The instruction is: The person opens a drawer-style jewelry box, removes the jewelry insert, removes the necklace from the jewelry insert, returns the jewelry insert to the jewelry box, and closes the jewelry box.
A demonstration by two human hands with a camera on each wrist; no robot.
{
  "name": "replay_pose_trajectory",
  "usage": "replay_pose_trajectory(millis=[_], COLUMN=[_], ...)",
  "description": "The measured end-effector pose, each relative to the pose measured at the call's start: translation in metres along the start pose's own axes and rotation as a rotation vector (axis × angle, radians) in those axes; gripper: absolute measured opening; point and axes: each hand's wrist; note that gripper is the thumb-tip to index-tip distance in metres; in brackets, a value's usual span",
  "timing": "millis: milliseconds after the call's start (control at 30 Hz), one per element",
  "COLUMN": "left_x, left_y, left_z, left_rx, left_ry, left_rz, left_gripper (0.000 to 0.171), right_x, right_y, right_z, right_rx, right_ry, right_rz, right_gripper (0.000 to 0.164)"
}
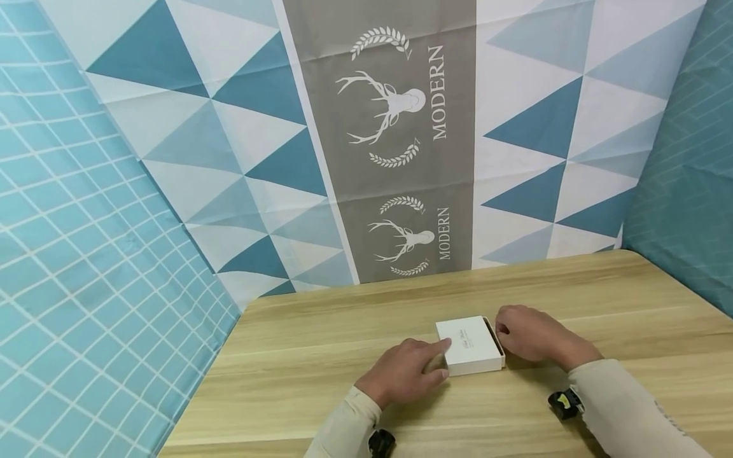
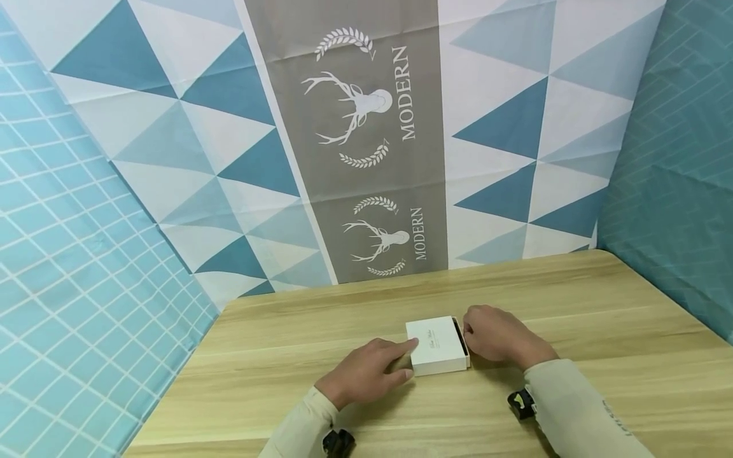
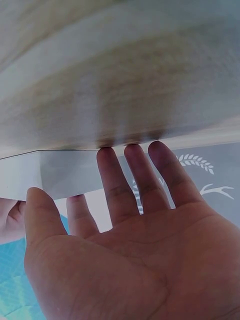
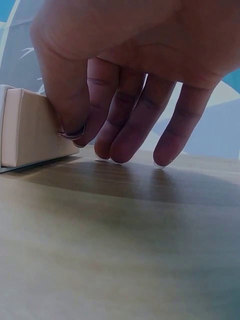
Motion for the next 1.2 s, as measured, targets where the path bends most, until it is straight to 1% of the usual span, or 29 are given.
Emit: replay_pose_trajectory(millis=[267, 467, 667, 1033, 1200], left_x=[-0.0002, 0.0000, -0.0004, 0.0011, 0.0014], left_y=[0.0011, 0.0009, 0.0013, 0.0013, 0.0015], left_z=[-0.0003, 0.0006, 0.0008, 0.0002, 0.0008], left_rx=[-0.003, 0.012, 0.023, 0.012, 0.007], left_ry=[-0.007, 0.000, 0.009, 0.011, 0.007], left_rz=[0.003, 0.003, 0.008, -0.005, -0.004], left_gripper=[0.055, 0.055, 0.055, 0.056, 0.055], right_x=[0.0004, 0.0004, 0.0005, -0.0017, -0.0020], right_y=[0.0045, 0.0059, 0.0083, 0.0092, 0.0078], right_z=[0.0000, 0.0011, -0.0003, 0.0005, 0.0019], right_rx=[0.005, 0.013, 0.000, 0.017, 0.027], right_ry=[0.011, 0.013, 0.019, 0.002, 0.002], right_rz=[0.008, 0.000, 0.010, -0.003, -0.008], right_gripper=[0.025, 0.026, 0.025, 0.021, 0.024])
Point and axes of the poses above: each hand's wrist, its own z-axis away from the middle knuckle, its own x-axis out of the palm, y = z × x, and after that the axes turned 3 degrees about -z, right-handed
